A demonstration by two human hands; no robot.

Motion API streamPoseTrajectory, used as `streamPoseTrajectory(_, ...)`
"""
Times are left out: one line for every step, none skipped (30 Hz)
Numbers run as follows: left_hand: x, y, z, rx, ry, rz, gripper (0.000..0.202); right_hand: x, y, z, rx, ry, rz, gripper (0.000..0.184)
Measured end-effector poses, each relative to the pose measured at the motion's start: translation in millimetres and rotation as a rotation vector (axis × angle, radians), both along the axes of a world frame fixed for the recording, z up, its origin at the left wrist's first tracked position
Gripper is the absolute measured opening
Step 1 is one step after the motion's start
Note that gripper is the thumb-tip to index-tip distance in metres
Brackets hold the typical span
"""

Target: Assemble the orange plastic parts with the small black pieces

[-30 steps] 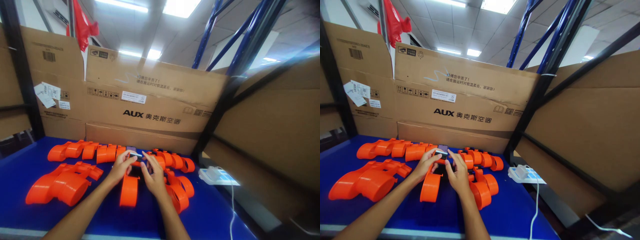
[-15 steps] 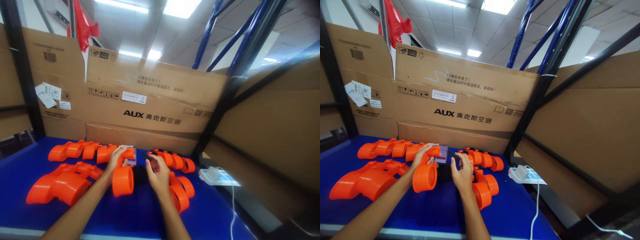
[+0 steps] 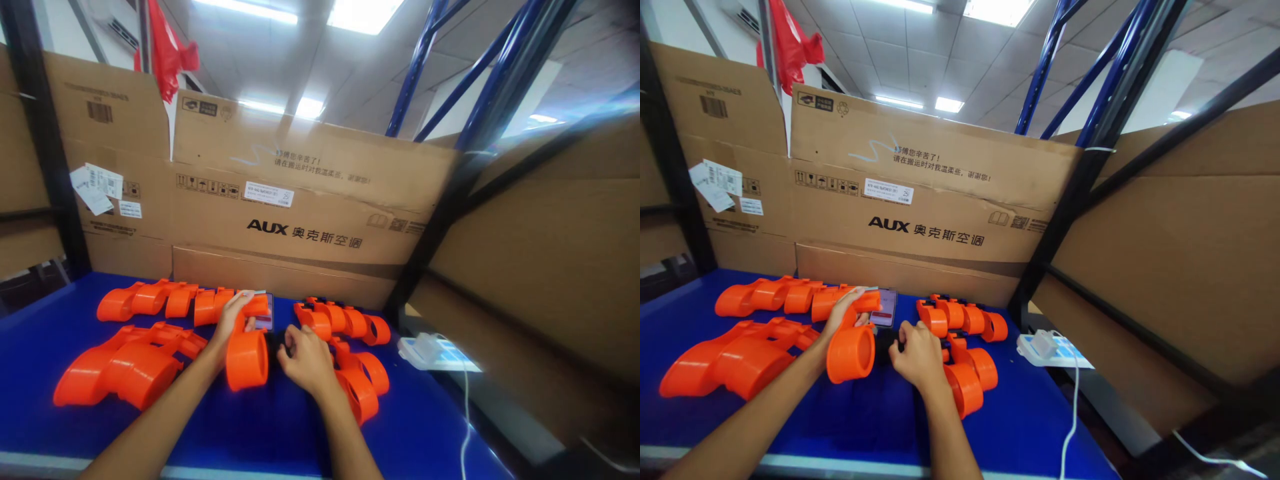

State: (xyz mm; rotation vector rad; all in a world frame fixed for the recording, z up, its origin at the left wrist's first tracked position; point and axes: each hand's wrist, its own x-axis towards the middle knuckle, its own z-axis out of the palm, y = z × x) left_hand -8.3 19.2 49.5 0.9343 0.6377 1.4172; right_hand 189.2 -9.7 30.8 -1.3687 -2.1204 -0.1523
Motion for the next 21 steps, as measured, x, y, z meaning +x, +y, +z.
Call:
streamPoseTrajectory(0.2,0.4,-0.7,0.006,0.004,0.005,0.036,-0.1,0.2,0.1,0.001,0.003,0.006,0.017)
streamPoseTrajectory(0.6,0.5,-1.5,0.012,0.006,0.010,0.036,-0.1,0.6,0.0,0.001,0.015,0.012,0.018)
streamPoseTrajectory(1.4,0.3,-2.3,0.016,0.007,0.016,0.036,-0.2,1.2,0.0,0.003,0.034,0.018,0.018)
streamPoseTrajectory(2.5,-0.3,-3.2,0.020,0.011,0.024,0.035,-0.1,2.0,-0.2,0.007,0.063,0.023,0.018)
streamPoseTrajectory(3.9,-1.1,-4.2,0.024,0.019,0.035,0.035,-0.1,3.0,-0.5,0.013,0.103,0.028,0.017)
streamPoseTrajectory(5.5,-2.2,-5.2,0.029,0.031,0.048,0.034,0.0,4.1,-0.8,0.019,0.155,0.038,0.015)
streamPoseTrajectory(7.2,-3.3,-6.3,0.039,0.048,0.063,0.034,0.2,5.3,-1.1,0.024,0.220,0.055,0.012)
streamPoseTrajectory(9.1,-4.4,-7.5,0.052,0.069,0.077,0.033,0.4,6.6,-1.3,0.026,0.302,0.077,0.012)
streamPoseTrajectory(10.9,-5.4,-8.7,0.066,0.091,0.086,0.033,0.5,7.8,-1.4,0.027,0.396,0.101,0.015)
streamPoseTrajectory(12.6,-6.1,-9.9,0.081,0.113,0.089,0.033,0.7,8.9,-1.3,0.028,0.494,0.125,0.018)
streamPoseTrajectory(14.2,-6.7,-11.1,0.095,0.137,0.082,0.034,0.7,9.7,-1.0,0.029,0.587,0.146,0.022)
streamPoseTrajectory(15.7,-7.1,-12.4,0.106,0.162,0.068,0.035,0.7,10.1,-0.6,0.030,0.669,0.164,0.025)
streamPoseTrajectory(17.1,-7.3,-13.6,0.117,0.187,0.050,0.036,0.5,10.2,0.0,0.029,0.730,0.179,0.027)
streamPoseTrajectory(18.3,-7.5,-14.8,0.125,0.210,0.035,0.037,0.2,9.8,0.6,0.021,0.768,0.195,0.029)
streamPoseTrajectory(19.4,-7.7,-16.1,0.133,0.233,0.021,0.038,-0.3,9.2,1.1,0.004,0.781,0.217,0.031)
streamPoseTrajectory(20.4,-8.0,-17.3,0.139,0.254,0.010,0.039,-0.9,8.2,1.6,-0.021,0.780,0.244,0.033)
streamPoseTrajectory(21.3,-8.3,-18.4,0.146,0.272,-0.002,0.040,-1.7,7.1,1.9,-0.046,0.768,0.271,0.034)
streamPoseTrajectory(21.9,-8.7,-19.4,0.153,0.286,-0.010,0.040,-2.5,6.1,2.1,-0.067,0.751,0.297,0.034)
streamPoseTrajectory(22.4,-9.1,-20.2,0.159,0.299,-0.017,0.040,-3.3,5.1,2.0,-0.084,0.737,0.319,0.033)
streamPoseTrajectory(22.8,-9.6,-20.8,0.163,0.307,-0.021,0.040,-4.2,4.4,1.8,-0.093,0.732,0.336,0.032)
streamPoseTrajectory(23.0,-10.1,-21.1,0.166,0.312,-0.020,0.040,-4.9,4.1,1.4,-0.098,0.737,0.347,0.031)
